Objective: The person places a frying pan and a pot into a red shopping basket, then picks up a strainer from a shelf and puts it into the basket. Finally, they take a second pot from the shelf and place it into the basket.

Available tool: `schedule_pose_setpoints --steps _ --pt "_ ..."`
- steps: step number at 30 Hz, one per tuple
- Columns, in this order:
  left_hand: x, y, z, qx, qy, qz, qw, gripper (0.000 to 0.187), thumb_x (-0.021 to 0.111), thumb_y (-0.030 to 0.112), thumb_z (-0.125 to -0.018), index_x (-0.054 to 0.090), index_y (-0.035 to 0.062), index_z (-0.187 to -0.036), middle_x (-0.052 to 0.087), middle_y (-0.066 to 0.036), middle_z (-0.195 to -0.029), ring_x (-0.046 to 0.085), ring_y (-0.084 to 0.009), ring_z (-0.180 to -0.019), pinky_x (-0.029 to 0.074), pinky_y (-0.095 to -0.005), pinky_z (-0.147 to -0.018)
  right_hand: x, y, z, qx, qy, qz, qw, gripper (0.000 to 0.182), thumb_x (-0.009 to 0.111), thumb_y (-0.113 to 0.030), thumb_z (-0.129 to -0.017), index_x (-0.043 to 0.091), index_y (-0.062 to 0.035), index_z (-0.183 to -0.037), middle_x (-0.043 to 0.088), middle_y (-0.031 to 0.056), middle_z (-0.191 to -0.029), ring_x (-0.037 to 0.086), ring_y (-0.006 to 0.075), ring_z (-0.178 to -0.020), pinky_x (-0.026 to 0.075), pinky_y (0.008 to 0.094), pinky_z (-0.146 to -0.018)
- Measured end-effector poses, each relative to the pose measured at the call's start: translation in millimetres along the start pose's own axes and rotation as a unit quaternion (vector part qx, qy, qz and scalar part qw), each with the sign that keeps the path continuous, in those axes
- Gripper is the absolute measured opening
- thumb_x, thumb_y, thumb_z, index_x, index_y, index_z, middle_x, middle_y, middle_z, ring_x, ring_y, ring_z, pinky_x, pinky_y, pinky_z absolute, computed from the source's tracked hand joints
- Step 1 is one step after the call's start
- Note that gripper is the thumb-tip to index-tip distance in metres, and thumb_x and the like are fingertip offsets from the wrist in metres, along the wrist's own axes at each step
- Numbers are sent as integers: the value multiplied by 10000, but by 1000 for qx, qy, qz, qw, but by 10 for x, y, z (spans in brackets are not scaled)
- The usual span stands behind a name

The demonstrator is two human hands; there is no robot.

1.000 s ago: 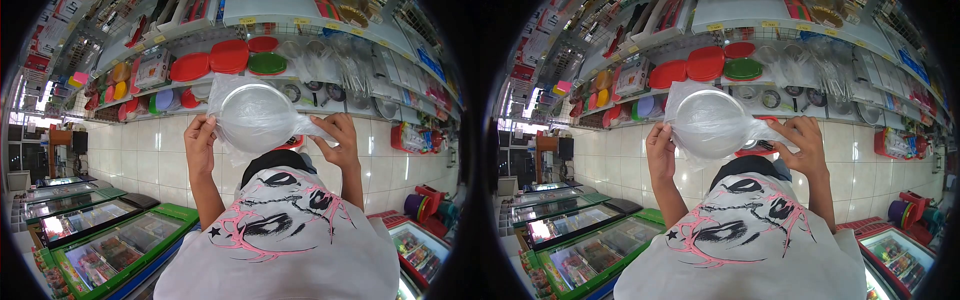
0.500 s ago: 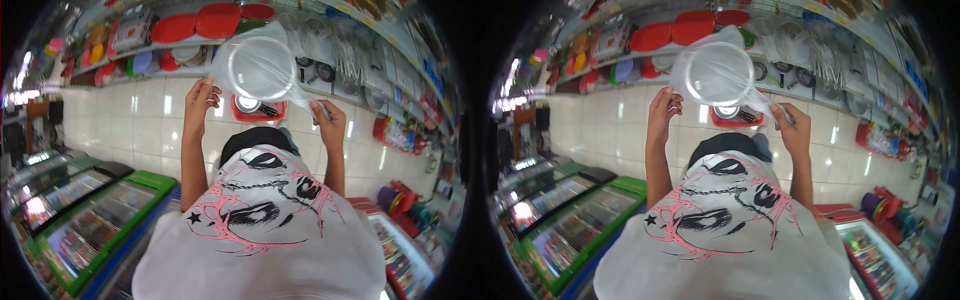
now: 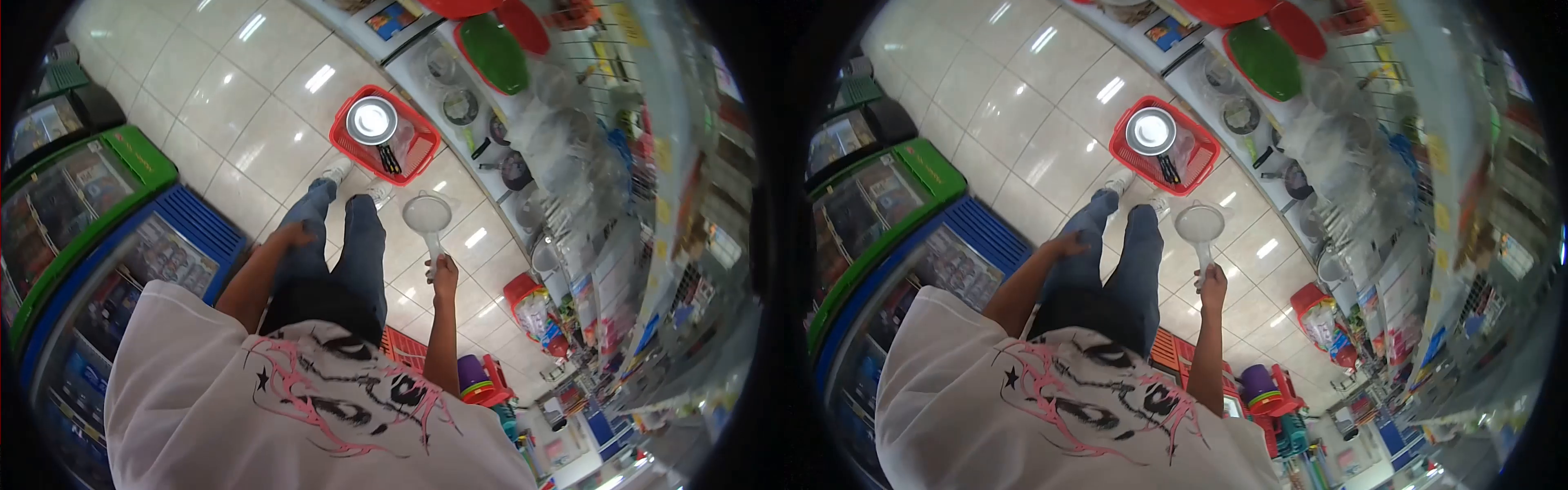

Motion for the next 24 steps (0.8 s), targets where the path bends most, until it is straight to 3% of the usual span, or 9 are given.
schedule_pose_setpoints --steps 1,2,4,6,7,10,11,15,24 --pt "225 -44 -16 -43 -42 -23 998 1063 726 577 -700 271 39 -1495 326 -275 -1494 358 -456 -1353 370 -535 -1069 25 69 -195 13 -7 8 1000 311 448 -270 -1017 604 -13 -1095 653 74 -807 556 115 -558 419 250 -459" --pt "340 24 52 -52 -52 -22 997 1063 726 577 -700 271 39 -1495 326 -275 -1494 358 -456 -1353 370 -535 -1069 80 133 -436 21 -17 10 1000 315 443 -259 -1017 599 -10 -1129 667 83 -841 588 124 -589 432 253 -472" --pt "349 311 272 -165 -28 -84 982 1237 781 596 -630 81 152 -1549 179 -242 -1565 288 -543 -1351 347 -669 -1016 216 285 -1004 17 -27 16 999 327 434 -238 -1017 587 -10 -1195 683 93 -890 645 143 -653 460 262 -510" --pt "499 342 158 -187 -18 -111 976 1278 799 595 -606 36 193 -1550 167 -248 -1564 303 -558 -1333 351 -694 -987 383 319 -1560 -77 -4 67 995 317 441 -217 -1014 599 -10 -1194 677 87 -890 645 148 -665 467 265 -530" --pt "591 335 83 -205 -2 -125 971 1323 816 593 -582 -10 233 -1551 155 -253 -1563 319 -572 -1314 354 -718 -959 472 326 -1812 -126 19 91 988 303 447 -161 -997 594 -28 -1226 677 121 -902 659 171 -668 525 308 -594" --pt "810 313 -165 -198 23 -145 969 1344 822 585 -583 -37 215 -1548 191 -300 -1533 385 -547 -1281 400 -669 -952 787 407 -2600 -209 78 160 962 314 484 -63 -931 596 -35 -1223 654 249 -1076 636 416 -991 500 441 -826" --pt "841 374 -238 -210 40 -138 967 1291 810 585 -604 25 197 -1553 230 -325 -1507 447 -511 -1248 450 -567 -960 902 369 -2787 -187 86 171 964 319 493 -44 -917 600 -42 -1217 652 259 -1062 633 419 -989 500 444 -826" --pt "1104 414 -512 -251 102 -104 957 1116 764 577 -672 188 171 -1537 359 -322 -1438 499 -463 -1217 482 -445 -948 1325 556 -3519 -224 101 153 957 347 473 -48 -913 592 -44 -1239 644 264 -1094 623 409 -1034 491 445 -861" --pt "1425 489 -596 -279 107 -50 953 1072 773 522 -657 236 185 -1522 406 -293 -1415 551 -439 -1157 507 -484 -895 2002 1282 -4554 -158 58 60 984 364 454 -126 -932 582 -23 -1257 632 247 -1167 608 367 -1106 463 389 -927"
Point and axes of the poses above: each hand's wrist, its own z-axis away from the middle knuckle, its own x-axis out of the palm, y = z × x, the point moved 1 cm from there along -z, towards the middle knuckle
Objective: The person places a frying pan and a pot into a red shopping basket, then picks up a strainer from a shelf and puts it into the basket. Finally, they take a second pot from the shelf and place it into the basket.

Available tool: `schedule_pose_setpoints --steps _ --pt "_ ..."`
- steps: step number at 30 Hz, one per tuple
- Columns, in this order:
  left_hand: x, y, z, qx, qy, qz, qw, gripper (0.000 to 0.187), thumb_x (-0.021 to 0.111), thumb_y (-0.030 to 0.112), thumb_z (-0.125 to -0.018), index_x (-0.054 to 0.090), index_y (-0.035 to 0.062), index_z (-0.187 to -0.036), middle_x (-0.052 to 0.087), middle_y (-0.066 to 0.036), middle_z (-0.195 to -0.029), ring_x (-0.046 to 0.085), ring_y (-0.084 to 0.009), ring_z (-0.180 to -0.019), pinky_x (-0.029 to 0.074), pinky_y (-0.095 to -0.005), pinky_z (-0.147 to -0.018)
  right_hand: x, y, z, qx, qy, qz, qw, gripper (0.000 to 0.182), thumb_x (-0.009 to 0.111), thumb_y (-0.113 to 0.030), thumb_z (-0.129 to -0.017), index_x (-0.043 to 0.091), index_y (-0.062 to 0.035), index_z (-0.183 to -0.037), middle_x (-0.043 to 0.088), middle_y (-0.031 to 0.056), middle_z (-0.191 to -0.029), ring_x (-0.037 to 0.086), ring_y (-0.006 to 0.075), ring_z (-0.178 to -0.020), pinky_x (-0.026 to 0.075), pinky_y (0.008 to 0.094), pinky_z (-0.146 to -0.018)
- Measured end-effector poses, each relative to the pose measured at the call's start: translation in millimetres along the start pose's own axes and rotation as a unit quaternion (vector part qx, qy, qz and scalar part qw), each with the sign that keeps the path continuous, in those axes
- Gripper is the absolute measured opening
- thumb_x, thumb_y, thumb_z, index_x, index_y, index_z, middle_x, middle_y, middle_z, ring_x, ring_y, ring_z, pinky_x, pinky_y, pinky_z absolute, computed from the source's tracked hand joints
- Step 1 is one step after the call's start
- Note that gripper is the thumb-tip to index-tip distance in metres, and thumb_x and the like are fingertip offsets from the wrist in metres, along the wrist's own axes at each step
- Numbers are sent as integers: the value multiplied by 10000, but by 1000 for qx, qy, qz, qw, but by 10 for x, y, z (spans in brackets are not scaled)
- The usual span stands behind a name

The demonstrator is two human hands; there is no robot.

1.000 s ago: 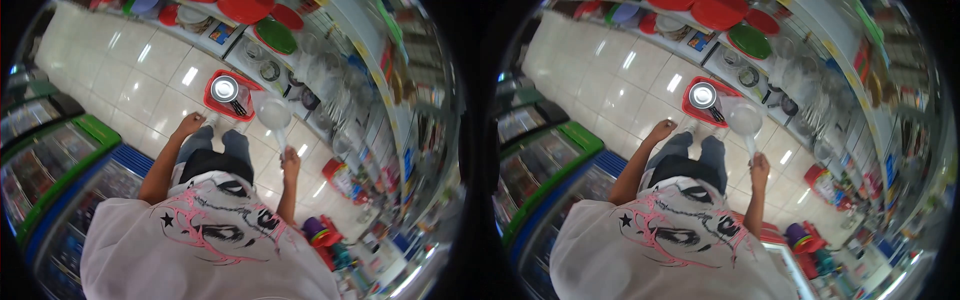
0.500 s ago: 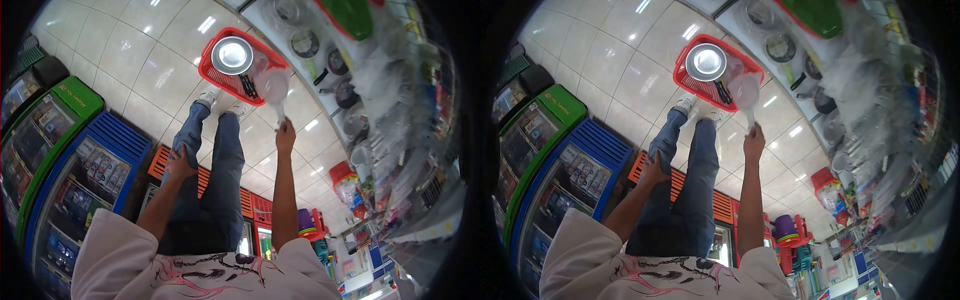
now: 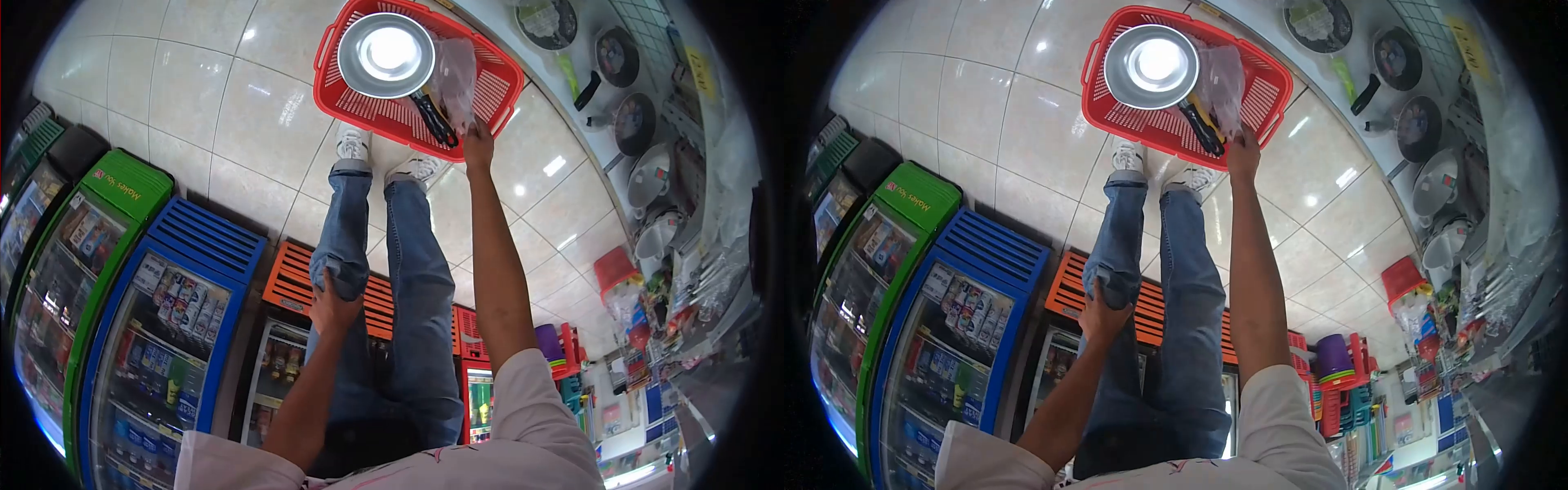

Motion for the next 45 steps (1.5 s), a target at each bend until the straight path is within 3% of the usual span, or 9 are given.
schedule_pose_setpoints --steps 4,10,12,18,23,28,31,41,45 --pt "53 26 -2 -17 -1 -1 1000 1052 768 502 -664 240 190 -1518 456 -278 -1356 567 -430 -1130 514 -481 -884 177 307 -260 86 -63 -137 985 369 463 -145 -926 590 -27 -1251 636 229 -1172 604 352 -1118 448 376 -946" --pt "63 -5 -6 -5 6 -2 1000 1047 761 500 -668 238 176 -1515 478 -269 -1326 590 -415 -1102 527 -475 -865 266 276 -418 8 -65 88 994 431 528 -188 -882 589 -50 -1286 624 224 -1225 610 327 -1125 451 350 -954" --pt "67 -20 -20 -3 -1 -3 1000 1045 758 505 -670 240 172 -1514 472 -273 -1335 600 -411 -1090 533 -472 -856 208 113 -464 -39 -110 195 974 425 534 -208 -858 617 -50 -1243 638 255 -1138 614 388 -1078 477 404 -942" --pt "110 -93 -42 7 6 -17 1000 1048 751 523 -672 236 172 -1515 453 -290 -1369 616 -420 -1073 547 -458 -837 331 327 -687 -92 -107 264 954 423 533 -196 -820 643 -70 -1208 664 245 -1025 636 399 -992 497 459 -911" --pt "78 -88 -63 3 3 -23 1000 1065 752 533 -667 222 173 -1518 472 -292 -1354 628 -413 -1058 547 -455 -844 301 296 -686 -41 -109 246 962 439 562 -176 -781 654 -87 -1201 666 258 -1008 647 397 -979 506 449 -902" --pt "8 -52 -78 -17 -24 -17 999 1054 747 535 -672 229 176 -1517 468 -291 -1360 624 -409 -1068 543 -456 -856 265 225 -690 -6 -40 212 976 229 717 -187 -735 700 -102 -947 706 167 -955 671 360 -934 525 445 -850" --pt "-2 -53 -68 -19 -29 -22 999 1050 743 540 -676 229 180 -1517 468 -287 -1360 622 -407 -1074 542 -456 -860 292 127 -619 -25 -80 271 959 228 621 -142 -747 669 -87 -962 696 208 -902 675 363 -915 530 445 -856" --pt "23 -74 -71 -13 -17 -32 999 1059 742 552 -670 234 176 -1520 477 -275 -1354 634 -398 -1050 543 -445 -853 386 252 -747 -44 -31 408 911 239 562 -108 -769 702 -56 -956 695 206 -953 667 372 -953 524 458 -866" --pt "30 -79 -61 -12 -16 -24 1000 1058 741 551 -670 237 173 -1520 479 -271 -1354 646 -393 -1022 545 -441 -842 228 37 -660 -26 -115 394 912 323 556 -87 -773 688 -29 -1062 686 216 -991 657 376 -978 519 441 -890"
Point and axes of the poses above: each hand's wrist, its own z-axis away from the middle knuckle, its own x-axis out of the palm, y = z × x, the point moved 1 cm from there along -z, towards the middle knuckle
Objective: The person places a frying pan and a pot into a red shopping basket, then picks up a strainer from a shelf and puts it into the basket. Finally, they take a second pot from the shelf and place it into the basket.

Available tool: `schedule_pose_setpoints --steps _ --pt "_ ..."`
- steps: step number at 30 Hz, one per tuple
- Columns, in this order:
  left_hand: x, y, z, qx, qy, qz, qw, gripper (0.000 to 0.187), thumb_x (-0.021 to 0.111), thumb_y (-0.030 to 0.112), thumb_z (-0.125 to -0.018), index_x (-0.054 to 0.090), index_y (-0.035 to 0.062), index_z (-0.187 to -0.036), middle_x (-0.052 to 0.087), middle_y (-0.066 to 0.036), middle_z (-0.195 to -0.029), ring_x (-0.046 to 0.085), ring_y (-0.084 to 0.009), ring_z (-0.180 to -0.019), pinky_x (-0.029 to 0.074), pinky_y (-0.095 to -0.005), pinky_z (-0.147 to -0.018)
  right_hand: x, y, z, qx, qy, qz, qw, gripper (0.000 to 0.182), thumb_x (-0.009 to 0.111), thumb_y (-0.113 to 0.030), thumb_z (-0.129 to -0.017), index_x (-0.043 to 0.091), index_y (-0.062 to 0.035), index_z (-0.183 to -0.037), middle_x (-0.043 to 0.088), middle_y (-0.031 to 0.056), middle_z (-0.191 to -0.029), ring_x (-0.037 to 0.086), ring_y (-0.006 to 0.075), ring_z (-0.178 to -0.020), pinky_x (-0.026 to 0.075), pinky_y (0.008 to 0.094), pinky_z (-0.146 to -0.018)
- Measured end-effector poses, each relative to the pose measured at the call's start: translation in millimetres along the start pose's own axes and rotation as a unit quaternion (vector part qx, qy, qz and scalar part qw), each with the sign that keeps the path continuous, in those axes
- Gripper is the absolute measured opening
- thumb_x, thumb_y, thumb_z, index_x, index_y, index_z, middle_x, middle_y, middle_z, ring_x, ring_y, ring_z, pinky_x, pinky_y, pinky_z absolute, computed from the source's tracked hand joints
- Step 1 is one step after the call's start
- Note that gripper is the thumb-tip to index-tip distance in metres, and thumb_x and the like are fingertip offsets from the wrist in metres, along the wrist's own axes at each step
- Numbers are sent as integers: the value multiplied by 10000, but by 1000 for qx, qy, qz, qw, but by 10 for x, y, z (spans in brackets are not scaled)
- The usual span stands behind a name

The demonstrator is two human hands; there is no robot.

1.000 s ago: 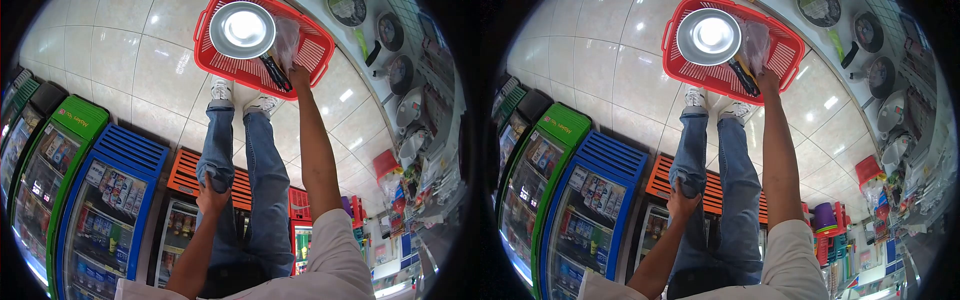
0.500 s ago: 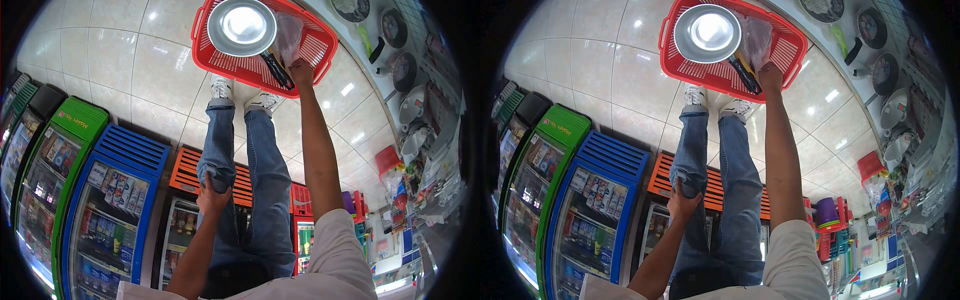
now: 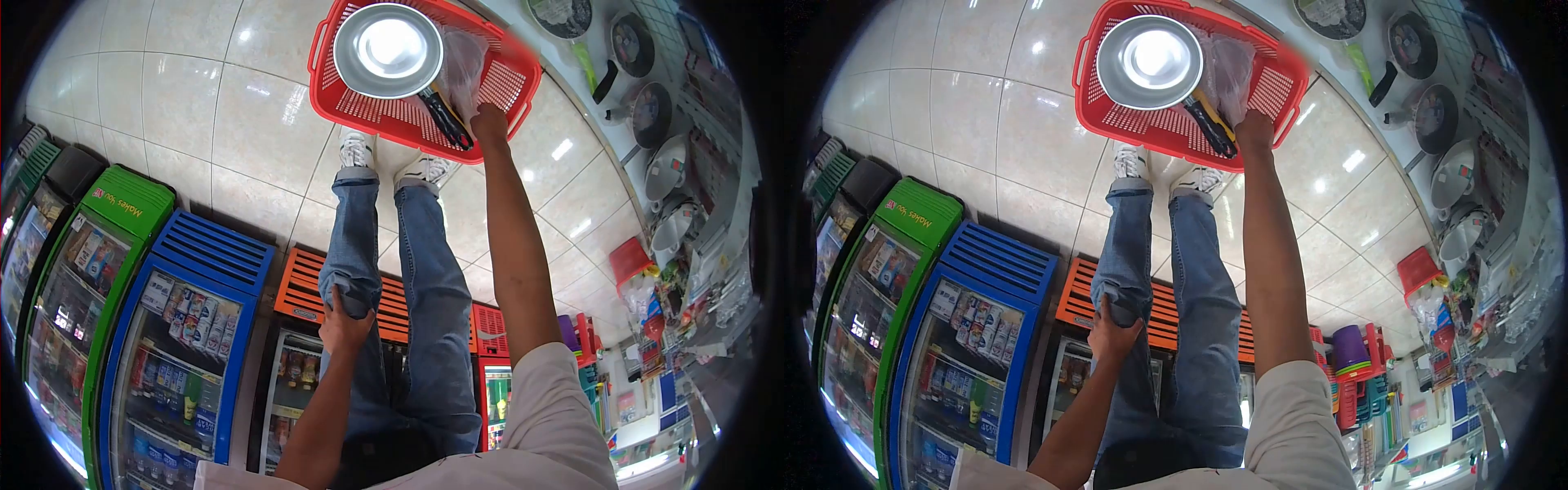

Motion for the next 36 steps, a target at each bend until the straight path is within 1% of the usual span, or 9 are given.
schedule_pose_setpoints --steps 7,10,16,22,25,26,27,33,36 --pt "22 -3 11 6 12 16 1000 1041 757 530 -672 265 136 -1501 502 -271 -1340 631 -392 -1060 542 -450 -854 -60 164 277 -224 -25 -22 974 418 545 35 -781 634 -5 -1188 654 219 -1085 607 356 -1096 474 409 -980" --pt "-31 42 35 -3 4 16 1000 1044 757 531 -673 261 139 -1504 492 -264 -1356 627 -392 -1068 539 -452 -862 -72 135 197 -119 -88 -67 987 427 547 34 -779 629 -3 -1196 639 217 -1134 588 355 -1130 455 392 -1008" --pt "57 -5 -10 -15 -9 1 1000 1067 742 554 -664 221 198 -1525 447 -264 -1398 628 -394 -1063 540 -452 -845 -140 122 184 -114 -26 -147 982 422 495 14 -818 627 -35 -1215 638 227 -1142 627 344 -1075 497 388 -944" --pt "14 38 20 -7 11 34 999 1045 759 524 -653 262 177 -1505 542 -253 -1291 626 -394 -1058 513 -479 -873 -197 331 638 -95 48 -320 941 278 562 -76 -901 632 -80 -1170 695 142 -945 682 232 -853 542 330 -772" --pt "8 61 44 13 25 51 998 1034 765 512 -651 278 178 -1500 537 -245 -1297 621 -395 -1060 505 -486 -888 -776 300 1057 -84 51 -309 946 282 591 -263 -957 687 0 -927 692 122 -822 652 156 -770 514 301 -726" --pt "19 50 48 7 30 54 998 1030 767 509 -651 283 181 -1499 529 -241 -1309 617 -393 -1072 505 -487 -890 -1082 273 1212 -49 -7 -306 951 361 569 -324 -952 662 24 -926 676 186 -815 666 261 -724 509 358 -691" --pt "22 40 51 -2 33 55 998 1026 769 506 -651 289 183 -1497 522 -237 -1321 612 -390 -1083 506 -488 -892 -1345 208 1395 -53 5 -373 926 413 547 -356 -973 648 39 -908 668 162 -754 639 232 -676 496 355 -664" --pt "-30 -7 84 -3 17 77 997 1009 760 496 -666 298 159 -1497 513 -226 -1345 601 -390 -1110 504 -484 -906 -2692 89 1955 -174 143 -376 899 77 611 -36 -919 629 21 -968 645 98 -863 636 155 -725 496 275 -678" --pt "-129 -23 161 -3 16 105 994 998 758 495 -665 318 142 -1488 529 -219 -1334 600 -383 -1117 502 -482 -909 -3604 -111 2329 -218 199 -341 892 150 633 3 -883 640 -22 -1031 671 60 -929 653 125 -722 505 253 -674"
Point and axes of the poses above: each hand's wrist, its own z-axis away from the middle knuckle, its own x-axis out of the palm, y = z × x, the point moved 1 cm from there along -z, towards the middle knuckle
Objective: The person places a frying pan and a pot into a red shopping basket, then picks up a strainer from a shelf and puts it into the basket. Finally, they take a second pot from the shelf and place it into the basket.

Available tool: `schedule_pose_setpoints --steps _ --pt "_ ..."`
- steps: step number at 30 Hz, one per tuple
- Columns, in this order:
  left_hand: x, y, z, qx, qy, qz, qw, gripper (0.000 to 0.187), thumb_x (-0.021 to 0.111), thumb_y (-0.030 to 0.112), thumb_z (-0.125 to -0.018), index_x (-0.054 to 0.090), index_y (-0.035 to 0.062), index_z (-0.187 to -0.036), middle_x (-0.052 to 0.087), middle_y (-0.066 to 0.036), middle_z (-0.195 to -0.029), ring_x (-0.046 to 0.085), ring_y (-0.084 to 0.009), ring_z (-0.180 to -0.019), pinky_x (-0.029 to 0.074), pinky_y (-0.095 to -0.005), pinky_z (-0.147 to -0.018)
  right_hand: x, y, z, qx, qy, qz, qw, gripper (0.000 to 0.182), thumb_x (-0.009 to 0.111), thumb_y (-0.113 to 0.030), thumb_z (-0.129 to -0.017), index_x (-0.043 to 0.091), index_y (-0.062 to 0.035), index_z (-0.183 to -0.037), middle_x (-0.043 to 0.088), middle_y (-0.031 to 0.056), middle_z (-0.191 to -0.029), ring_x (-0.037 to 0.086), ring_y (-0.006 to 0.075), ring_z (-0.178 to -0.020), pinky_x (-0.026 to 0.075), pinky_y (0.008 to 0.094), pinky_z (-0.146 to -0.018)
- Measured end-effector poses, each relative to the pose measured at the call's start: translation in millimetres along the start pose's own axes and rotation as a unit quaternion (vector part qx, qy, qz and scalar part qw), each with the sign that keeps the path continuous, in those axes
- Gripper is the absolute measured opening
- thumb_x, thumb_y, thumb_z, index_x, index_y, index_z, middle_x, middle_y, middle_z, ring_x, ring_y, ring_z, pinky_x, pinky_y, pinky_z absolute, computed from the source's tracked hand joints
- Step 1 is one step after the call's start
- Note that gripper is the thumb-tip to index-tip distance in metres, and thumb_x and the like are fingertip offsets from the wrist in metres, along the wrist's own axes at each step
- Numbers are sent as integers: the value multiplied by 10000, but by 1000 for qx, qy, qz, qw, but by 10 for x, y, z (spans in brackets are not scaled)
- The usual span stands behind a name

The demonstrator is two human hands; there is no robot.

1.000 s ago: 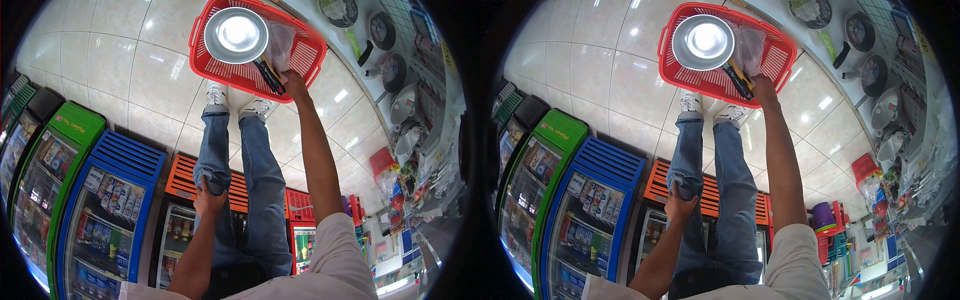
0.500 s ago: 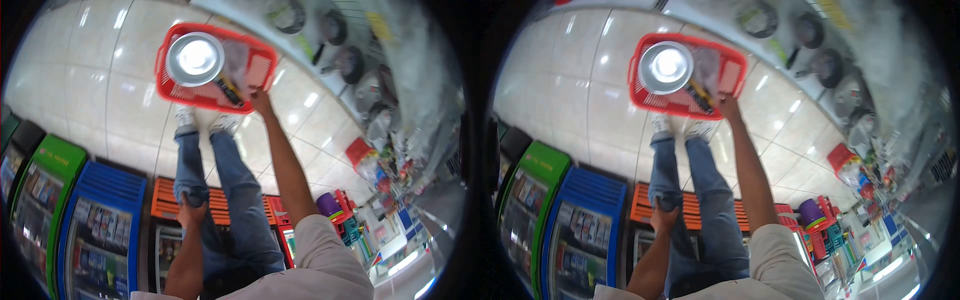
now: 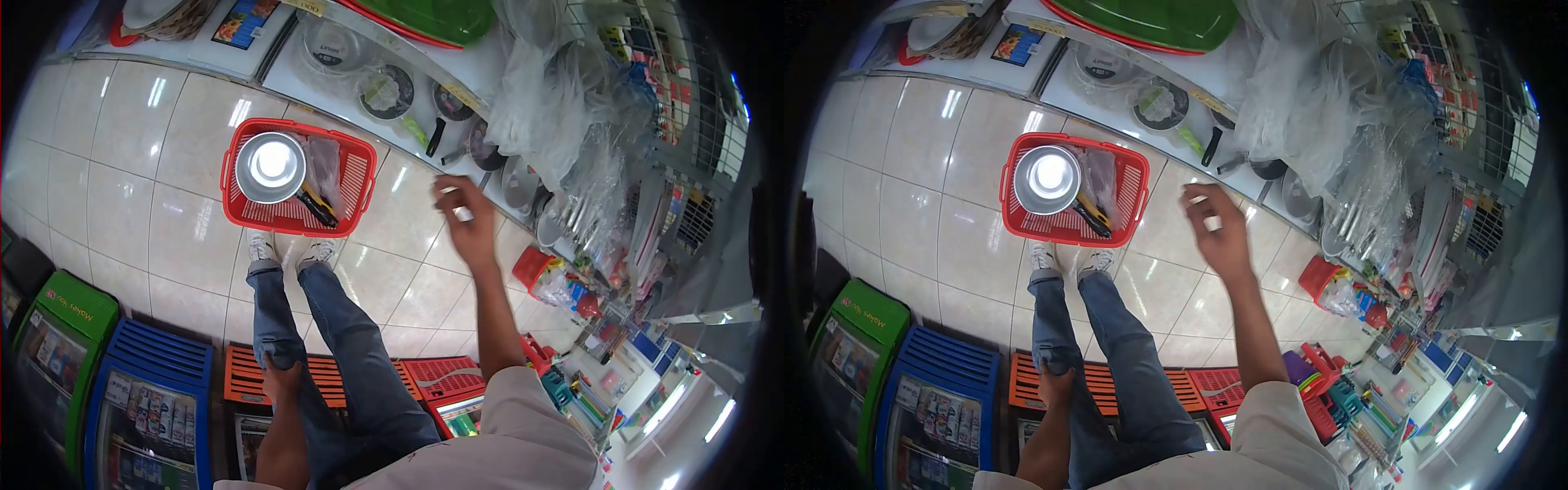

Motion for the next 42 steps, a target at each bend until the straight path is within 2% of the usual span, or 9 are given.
schedule_pose_setpoints --steps 3,5,8,12,19,24,31,37,42 --pt "-32 -39 44 17 24 25 999 988 756 502 -659 339 141 -1479 558 -213 -1304 600 -373 -1123 500 -483 -911 -645 -414 -284 -116 194 133 965 142 647 -26 -870 651 -10 -1010 682 57 -933 616 85 -718 467 202 -650" --pt "2 -107 22 16 28 30 999 988 757 500 -655 344 142 -1477 564 -208 -1298 598 -372 -1126 500 -482 -912 -1003 -614 -555 -87 306 180 931 243 685 -148 -874 633 -7 -1065 680 106 -963 643 149 -784 493 264 -685" --pt "13 -119 25 20 38 43 998 984 758 500 -648 355 143 -1473 575 -203 -1287 596 -371 -1130 500 -481 -912 -1454 -305 -883 -53 306 377 873 454 739 -318 -835 600 -8 -1136 668 169 -994 656 254 -884 510 356 -764" --pt "-49 -110 110 11 39 60 997 986 753 513 -642 370 127 -1464 577 -201 -1290 592 -372 -1136 501 -479 -910 -1559 -126 -1011 105 240 310 914 644 788 -418 -727 576 11 -1158 663 228 -1018 650 352 -972 504 405 -833" --pt "-282 -106 204 29 49 93 994 1006 748 534 -634 375 88 -1456 568 -207 -1310 587 -378 -1147 493 -483 -916 -1692 27 -1041 139 240 257 926 511 721 -341 -778 590 13 -1122 675 242 -981 655 357 -976 491 413 -866" --pt "-269 -179 148 35 33 117 992 1022 753 544 -621 373 104 -1460 547 -209 -1338 546 -377 -1207 454 -477 -976 -1823 247 -1082 101 276 194 936 442 601 -333 -853 578 48 -1074 642 286 -1015 613 441 -986 466 432 -859" --pt "-214 -190 133 19 10 137 990 1018 756 547 -620 383 101 -1455 512 -216 -1376 511 -374 -1252 425 -465 -1017 -1874 261 -1021 131 333 104 928 458 529 -360 -895 559 62 -1069 614 300 -1060 589 404 -1028 421 413 -922" --pt "-248 -191 120 19 15 152 988 1016 757 549 -616 396 88 -1446 515 -217 -1372 510 -378 -1251 424 -461 -1017 -1796 168 -1090 146 412 -117 892 512 625 -351 -895 529 44 -1207 611 184 -1175 575 280 -1097 414 364 -947" --pt "-433 -161 126 22 18 155 987 990 759 540 -614 435 58 -1416 523 -220 -1364 512 -377 -1248 421 -457 -1017 -1898 -28 -1034 175 287 -149 930 474 739 -270 -824 593 -11 -1193 656 64 -950 595 127 -714 448 266 -618"
Point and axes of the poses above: each hand's wrist, its own z-axis away from the middle knuckle, its own x-axis out of the palm, y = z × x, the point moved 1 cm from there along -z, towards the middle knuckle
